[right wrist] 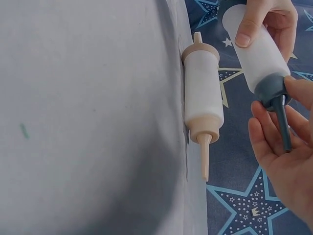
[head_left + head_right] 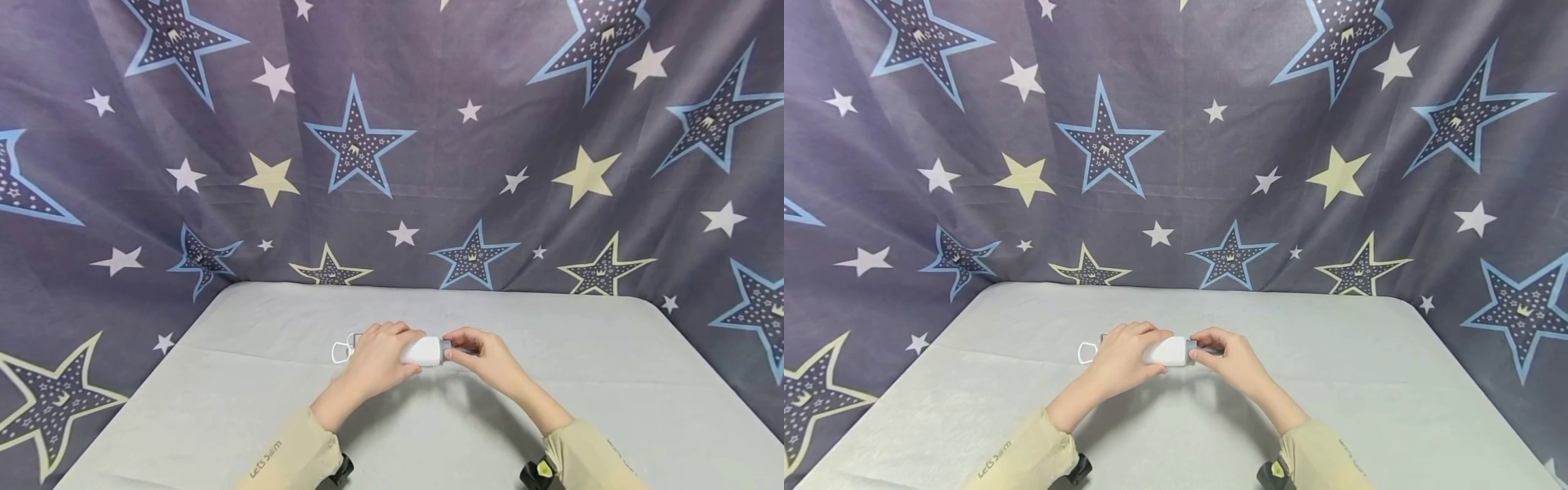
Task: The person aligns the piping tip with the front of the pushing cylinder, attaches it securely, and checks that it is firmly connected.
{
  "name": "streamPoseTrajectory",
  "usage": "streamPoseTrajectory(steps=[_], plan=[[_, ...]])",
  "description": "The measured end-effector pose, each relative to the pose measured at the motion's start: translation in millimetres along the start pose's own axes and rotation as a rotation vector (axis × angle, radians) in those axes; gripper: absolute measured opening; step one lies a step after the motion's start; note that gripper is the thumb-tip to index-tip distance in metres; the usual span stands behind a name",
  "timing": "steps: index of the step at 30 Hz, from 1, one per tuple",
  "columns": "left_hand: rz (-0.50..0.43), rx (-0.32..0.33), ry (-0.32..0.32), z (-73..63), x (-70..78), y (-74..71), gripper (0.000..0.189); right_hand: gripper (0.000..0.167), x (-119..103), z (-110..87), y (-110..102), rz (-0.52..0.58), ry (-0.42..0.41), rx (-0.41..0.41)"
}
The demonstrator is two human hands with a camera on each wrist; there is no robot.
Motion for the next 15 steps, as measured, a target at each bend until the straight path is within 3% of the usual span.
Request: streamPoseTrajectory(steps=[8,15], plan=[[-0.028,0.023,-0.010,0.8,-3.0,-1.2,0.050,0.027,26,6.7,-2,0.023,-0.029,0.035],[-0.011,0.017,-0.001,-0.2,-0.8,-1.9,0.052,0.027,30,7.5,-1,0.027,-0.025,0.006]])
Point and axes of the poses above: each hand's wrist, its own z-axis towards the middle knuckle, its own y-axis out of the palm, x = y × z, the point moved 9 cm from there along z, towards the middle knuckle, and after that the axes turned 13 degrees about -x, right-handed, at the moved point
